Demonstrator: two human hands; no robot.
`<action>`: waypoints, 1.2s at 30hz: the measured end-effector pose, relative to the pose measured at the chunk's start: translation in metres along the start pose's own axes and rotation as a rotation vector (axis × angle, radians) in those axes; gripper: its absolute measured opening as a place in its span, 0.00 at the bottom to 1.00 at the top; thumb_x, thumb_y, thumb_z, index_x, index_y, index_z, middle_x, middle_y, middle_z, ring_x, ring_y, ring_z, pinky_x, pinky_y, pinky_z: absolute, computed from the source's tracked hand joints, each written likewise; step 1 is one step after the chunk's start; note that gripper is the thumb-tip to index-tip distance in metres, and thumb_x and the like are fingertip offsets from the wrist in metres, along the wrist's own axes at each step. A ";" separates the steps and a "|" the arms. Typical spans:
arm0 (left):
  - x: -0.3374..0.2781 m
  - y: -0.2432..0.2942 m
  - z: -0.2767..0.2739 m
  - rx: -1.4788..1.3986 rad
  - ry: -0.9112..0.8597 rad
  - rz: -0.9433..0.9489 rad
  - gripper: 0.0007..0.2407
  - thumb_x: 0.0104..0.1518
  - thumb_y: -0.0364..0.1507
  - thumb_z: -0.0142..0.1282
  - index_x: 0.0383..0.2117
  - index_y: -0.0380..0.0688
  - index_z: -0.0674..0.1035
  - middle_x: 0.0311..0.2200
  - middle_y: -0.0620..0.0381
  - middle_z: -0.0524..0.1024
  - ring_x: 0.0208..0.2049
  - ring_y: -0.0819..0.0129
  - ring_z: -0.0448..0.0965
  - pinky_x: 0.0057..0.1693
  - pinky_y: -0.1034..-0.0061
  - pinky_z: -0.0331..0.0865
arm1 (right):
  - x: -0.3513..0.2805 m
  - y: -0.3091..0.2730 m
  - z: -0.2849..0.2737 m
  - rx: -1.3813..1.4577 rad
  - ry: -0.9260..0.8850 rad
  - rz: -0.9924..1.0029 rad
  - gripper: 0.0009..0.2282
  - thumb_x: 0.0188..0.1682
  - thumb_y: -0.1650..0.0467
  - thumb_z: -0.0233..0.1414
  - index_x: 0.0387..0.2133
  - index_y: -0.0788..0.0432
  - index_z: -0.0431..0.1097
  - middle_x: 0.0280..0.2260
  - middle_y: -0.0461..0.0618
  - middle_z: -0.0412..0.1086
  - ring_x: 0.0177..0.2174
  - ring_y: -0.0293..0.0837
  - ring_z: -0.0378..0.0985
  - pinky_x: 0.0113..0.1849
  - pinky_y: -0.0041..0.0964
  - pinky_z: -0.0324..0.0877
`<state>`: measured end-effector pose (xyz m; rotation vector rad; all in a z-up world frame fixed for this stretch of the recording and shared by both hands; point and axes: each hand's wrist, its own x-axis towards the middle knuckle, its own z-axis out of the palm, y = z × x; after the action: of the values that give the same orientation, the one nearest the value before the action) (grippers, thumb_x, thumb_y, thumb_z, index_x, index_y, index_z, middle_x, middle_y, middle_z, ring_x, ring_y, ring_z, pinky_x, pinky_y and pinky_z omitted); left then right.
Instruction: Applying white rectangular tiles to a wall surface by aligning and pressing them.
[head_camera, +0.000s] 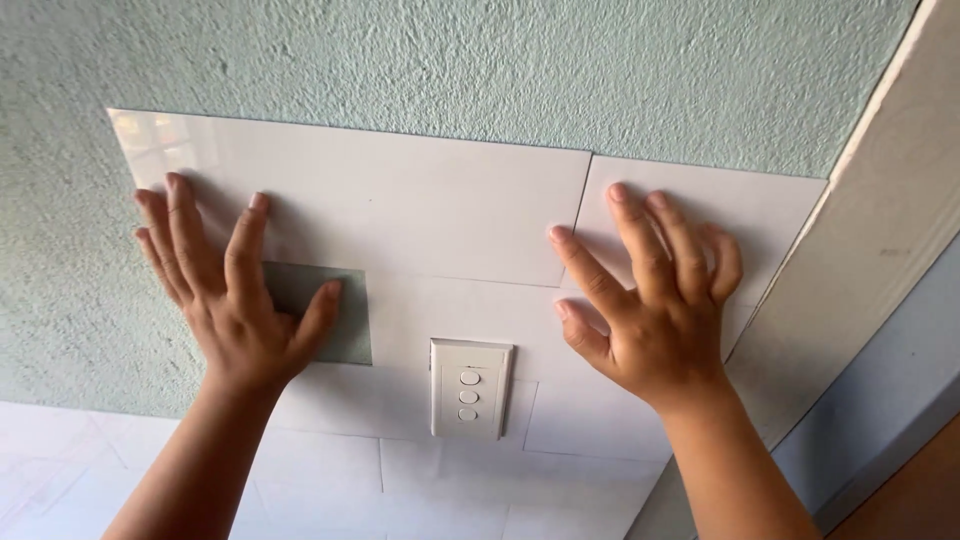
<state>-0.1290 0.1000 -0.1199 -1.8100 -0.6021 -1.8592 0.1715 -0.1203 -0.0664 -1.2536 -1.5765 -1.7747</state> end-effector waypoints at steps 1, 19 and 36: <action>0.000 0.000 0.000 0.003 -0.003 -0.004 0.36 0.68 0.57 0.47 0.70 0.37 0.75 0.75 0.25 0.52 0.78 0.25 0.44 0.80 0.31 0.42 | -0.002 -0.002 0.000 -0.030 0.000 0.006 0.23 0.62 0.51 0.42 0.64 0.38 0.74 0.67 0.57 0.66 0.65 0.59 0.65 0.58 0.62 0.56; 0.001 0.001 0.000 -0.001 -0.033 -0.042 0.35 0.66 0.56 0.48 0.72 0.43 0.70 0.77 0.25 0.50 0.79 0.27 0.43 0.79 0.33 0.37 | -0.002 -0.004 0.001 -0.076 0.010 0.003 0.22 0.62 0.52 0.43 0.65 0.39 0.72 0.68 0.56 0.65 0.67 0.58 0.64 0.60 0.63 0.56; 0.000 0.001 0.001 0.018 -0.043 -0.020 0.36 0.67 0.56 0.46 0.71 0.37 0.72 0.75 0.19 0.52 0.78 0.25 0.47 0.79 0.36 0.38 | -0.005 -0.006 0.004 -0.056 0.017 0.015 0.22 0.61 0.53 0.46 0.62 0.45 0.75 0.67 0.59 0.68 0.66 0.61 0.66 0.61 0.66 0.57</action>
<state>-0.1279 0.0997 -0.1202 -1.8429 -0.6522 -1.8262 0.1706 -0.1168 -0.0741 -1.2693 -1.5142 -1.8274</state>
